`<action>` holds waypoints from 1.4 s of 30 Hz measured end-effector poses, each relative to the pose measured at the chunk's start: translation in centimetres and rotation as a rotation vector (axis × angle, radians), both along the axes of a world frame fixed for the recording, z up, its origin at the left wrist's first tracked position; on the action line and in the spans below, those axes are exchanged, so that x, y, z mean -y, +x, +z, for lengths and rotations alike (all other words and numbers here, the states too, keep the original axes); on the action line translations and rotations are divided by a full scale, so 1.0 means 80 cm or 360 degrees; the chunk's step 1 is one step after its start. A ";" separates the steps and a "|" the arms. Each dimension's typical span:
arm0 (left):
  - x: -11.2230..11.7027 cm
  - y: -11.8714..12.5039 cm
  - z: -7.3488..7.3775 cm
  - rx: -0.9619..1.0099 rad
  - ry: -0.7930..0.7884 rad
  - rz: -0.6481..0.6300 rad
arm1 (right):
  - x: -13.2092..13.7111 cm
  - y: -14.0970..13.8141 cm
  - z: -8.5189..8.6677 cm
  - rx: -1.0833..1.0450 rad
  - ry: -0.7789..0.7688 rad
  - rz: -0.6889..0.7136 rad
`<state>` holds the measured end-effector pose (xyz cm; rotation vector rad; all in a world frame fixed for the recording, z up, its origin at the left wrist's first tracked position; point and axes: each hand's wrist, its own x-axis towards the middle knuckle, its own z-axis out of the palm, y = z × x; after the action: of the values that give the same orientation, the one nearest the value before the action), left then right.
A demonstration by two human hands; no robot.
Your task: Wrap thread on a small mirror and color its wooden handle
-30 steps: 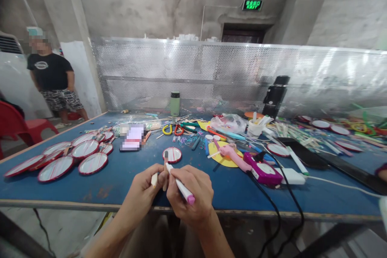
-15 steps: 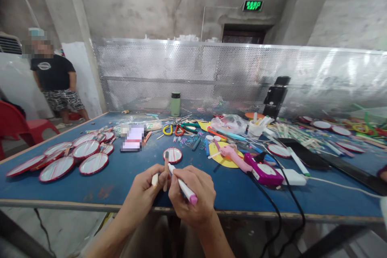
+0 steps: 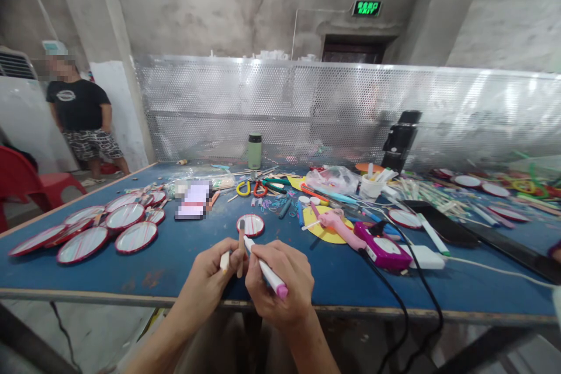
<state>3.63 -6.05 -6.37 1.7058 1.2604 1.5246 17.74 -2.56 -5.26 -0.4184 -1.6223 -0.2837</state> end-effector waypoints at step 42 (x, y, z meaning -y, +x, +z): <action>0.000 -0.002 0.001 0.0010 -0.0002 -0.0040 | 0.000 0.001 -0.001 0.0076 0.0038 0.0026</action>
<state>3.49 -6.03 -6.33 1.7085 1.2325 1.5130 17.84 -2.53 -5.38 -0.3823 -1.6668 -0.3023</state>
